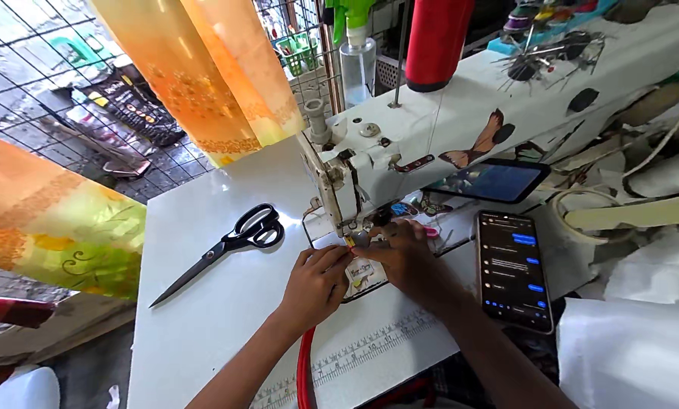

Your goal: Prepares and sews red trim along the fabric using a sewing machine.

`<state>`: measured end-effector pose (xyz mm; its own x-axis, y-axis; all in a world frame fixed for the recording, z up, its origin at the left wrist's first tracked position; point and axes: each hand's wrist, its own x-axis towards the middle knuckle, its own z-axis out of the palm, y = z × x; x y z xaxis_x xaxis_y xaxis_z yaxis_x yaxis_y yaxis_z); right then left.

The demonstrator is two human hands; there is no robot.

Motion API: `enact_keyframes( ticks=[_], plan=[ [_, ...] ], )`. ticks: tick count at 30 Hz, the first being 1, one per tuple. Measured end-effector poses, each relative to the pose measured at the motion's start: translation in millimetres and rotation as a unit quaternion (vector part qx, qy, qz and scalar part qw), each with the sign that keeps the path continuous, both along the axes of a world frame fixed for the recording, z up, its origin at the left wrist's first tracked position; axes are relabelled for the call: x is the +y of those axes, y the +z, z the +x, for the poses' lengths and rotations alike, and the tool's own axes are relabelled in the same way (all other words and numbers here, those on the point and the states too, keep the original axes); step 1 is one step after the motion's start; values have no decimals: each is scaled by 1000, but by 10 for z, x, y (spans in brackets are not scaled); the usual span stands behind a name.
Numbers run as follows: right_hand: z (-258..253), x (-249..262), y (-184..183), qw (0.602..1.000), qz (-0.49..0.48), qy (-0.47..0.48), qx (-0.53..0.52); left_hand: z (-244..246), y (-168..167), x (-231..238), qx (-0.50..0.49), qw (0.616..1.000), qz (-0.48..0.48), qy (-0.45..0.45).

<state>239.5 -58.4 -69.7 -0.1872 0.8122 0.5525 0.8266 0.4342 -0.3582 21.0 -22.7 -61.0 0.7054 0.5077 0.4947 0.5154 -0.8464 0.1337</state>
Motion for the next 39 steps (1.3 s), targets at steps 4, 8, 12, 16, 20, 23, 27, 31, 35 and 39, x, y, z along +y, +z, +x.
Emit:
enact_keyframes(
  ticks=[4,8,12,16,20,23,27,31,35,39],
  plan=[
    [-15,-22,19,1000,-7,-11,-9,26,-22,-17,-10,1000,-8,20],
    [0,-25,-15,1000,14,-4,-19,25,-22,-19,-16,999,-13,27],
    [29,-27,15,1000,31,-3,-1,40,-25,-17,-15,999,-7,34],
    [39,-31,12,1000,27,-2,15,14,-19,4,-45,996,-73,24],
    [26,-15,-13,998,37,21,48,19,161,133,-147,947,-286,24],
    [27,-16,12,998,36,29,40,69,273,277,-113,929,-351,41],
    [65,-50,41,999,28,14,14,24,189,397,-10,978,-207,28],
    [311,-267,220,999,-1,-32,4,-79,185,235,43,982,-171,70],
    [881,-389,550,987,-15,-159,-30,-154,73,117,29,995,-83,45],
    [1330,-400,890,946,-86,-312,-23,-181,16,143,27,997,-73,21]
  ],
)
